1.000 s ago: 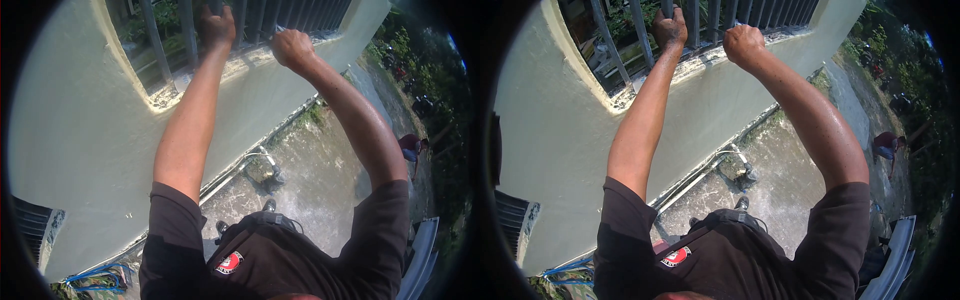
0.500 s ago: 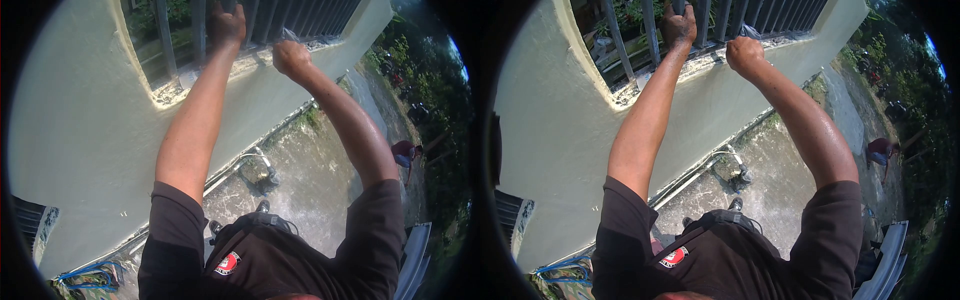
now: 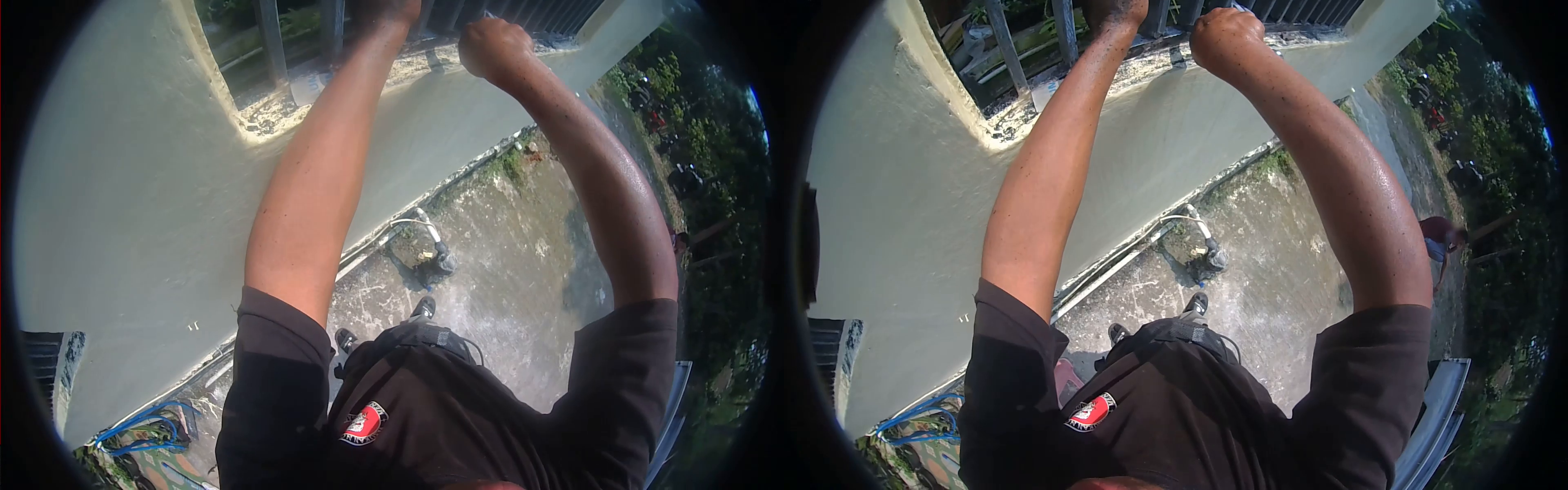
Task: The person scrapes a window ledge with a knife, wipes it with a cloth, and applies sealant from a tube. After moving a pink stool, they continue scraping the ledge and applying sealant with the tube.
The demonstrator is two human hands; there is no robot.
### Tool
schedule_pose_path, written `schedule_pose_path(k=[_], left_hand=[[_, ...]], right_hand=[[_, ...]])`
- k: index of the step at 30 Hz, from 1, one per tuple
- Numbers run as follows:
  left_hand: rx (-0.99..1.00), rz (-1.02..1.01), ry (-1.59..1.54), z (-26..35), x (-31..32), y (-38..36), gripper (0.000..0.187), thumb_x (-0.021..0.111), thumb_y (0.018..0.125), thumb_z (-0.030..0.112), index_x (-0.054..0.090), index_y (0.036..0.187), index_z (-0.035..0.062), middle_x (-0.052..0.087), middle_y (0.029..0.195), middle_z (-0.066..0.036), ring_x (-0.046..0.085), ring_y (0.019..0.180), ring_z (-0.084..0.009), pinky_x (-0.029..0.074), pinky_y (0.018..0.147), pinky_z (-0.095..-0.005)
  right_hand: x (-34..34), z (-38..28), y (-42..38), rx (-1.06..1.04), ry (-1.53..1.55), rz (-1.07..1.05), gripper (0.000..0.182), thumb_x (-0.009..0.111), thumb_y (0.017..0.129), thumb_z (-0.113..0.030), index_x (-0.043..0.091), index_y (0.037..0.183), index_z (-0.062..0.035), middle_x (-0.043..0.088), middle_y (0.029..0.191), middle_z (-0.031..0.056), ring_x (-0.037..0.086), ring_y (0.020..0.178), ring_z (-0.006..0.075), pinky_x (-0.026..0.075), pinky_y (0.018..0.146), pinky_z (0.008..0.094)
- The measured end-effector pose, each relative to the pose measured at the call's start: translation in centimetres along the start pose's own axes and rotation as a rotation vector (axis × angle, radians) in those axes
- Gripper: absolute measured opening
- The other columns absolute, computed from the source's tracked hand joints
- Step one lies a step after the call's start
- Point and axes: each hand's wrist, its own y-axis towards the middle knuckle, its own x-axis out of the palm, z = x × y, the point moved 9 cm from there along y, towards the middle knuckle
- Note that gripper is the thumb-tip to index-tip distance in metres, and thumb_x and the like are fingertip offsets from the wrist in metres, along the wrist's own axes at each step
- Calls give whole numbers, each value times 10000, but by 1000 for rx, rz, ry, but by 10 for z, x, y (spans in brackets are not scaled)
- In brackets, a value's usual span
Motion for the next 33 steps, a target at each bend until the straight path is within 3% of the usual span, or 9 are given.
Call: schedule_pose_path(k=[7, 11, 16, 20, 24, 26, 28, 30, 33], left_hand=[[-26, 11, -11, -11, 5, -3, 340, 602, 905, 374, 637, 877, 37, 629, 708, -153, 643, 696, -333, 495, 686, -481], [-24, 1, -6, -12, 11, -8, 341, 602, 905, 374, 636, 875, 36, 627, 706, -153, 641, 693, -333, 493, 685, -481], [-4, 19, 21, -7, 5, -3, 341, 601, 906, 373, 634, 872, 35, 624, 703, -153, 638, 690, -332, 491, 683, -481], [2, 19, 32, -4, 4, -1, 341, 601, 906, 372, 633, 870, 34, 621, 701, -153, 636, 688, -332, 489, 681, -481], [9, 16, 42, -3, 6, 1, 341, 601, 906, 371, 631, 868, 33, 619, 698, -153, 633, 686, -332, 487, 680, -482], [8, 16, 48, -4, 8, 2, 341, 600, 906, 371, 631, 867, 33, 618, 697, -153, 632, 684, -331, 486, 679, -482], [7, 25, 58, -6, 9, 4, 341, 600, 907, 370, 630, 866, 32, 616, 696, -153, 631, 683, -331, 485, 678, -482], [3, 30, 70, -11, 10, 4, 342, 600, 907, 370, 630, 865, 32, 615, 695, -153, 630, 682, -331, 484, 678, -482], [14, 43, 93, -15, 13, 5, 342, 600, 907, 369, 629, 864, 31, 613, 694, -152, 628, 680, -331, 482, 677, -482]], right_hand=[[-1, 2, -4, 28, -3, 19, 294, 520, 863, -138, 720, 1050, -33, 702, 1090, 201, 694, 1004, 372, 567, 831, 472], [33, -9, 14, 82, 64, -12, 305, 515, 884, -152, 711, 1091, -43, 696, 1125, 192, 688, 1028, 365, 563, 843, 465], [32, 6, 46, 111, 174, -247, 320, 534, 901, -213, 698, 1133, -66, 696, 1147, 176, 675, 1068, 359, 552, 867, 471], [9, 17, 6, 9, 49, -85, 332, 470, 917, -153, 718, 1114, -54, 712, 1102, 180, 696, 1034, 343, 556, 883, 477], [24, 39, -5, 62, 166, -52, 330, 480, 892, -146, 717, 1105, -61, 707, 1110, 186, 691, 1028, 365, 552, 890, 489], [29, 32, -1, -25, 189, -78, 322, 490, 885, -152, 721, 1088, -58, 707, 1107, 192, 690, 1024, 374, 548, 896, 485], [31, 32, 0, 34, 402, -85, 310, 496, 869, -149, 728, 1057, -65, 726, 1013, 188, 718, 930, 349, 573, 829, 464], [32, 25, -3, 34, 538, -207, 288, 488, 870, -128, 716, 1008, -20, 725, 905, 187, 733, 770, 291, 601, 697, 425], [25, 20, -7, 32, 677, -286, 279, 479, 889, -129, 693, 977, 27, 708, 829, 182, 709, 649, 239, 597, 576, 389]])
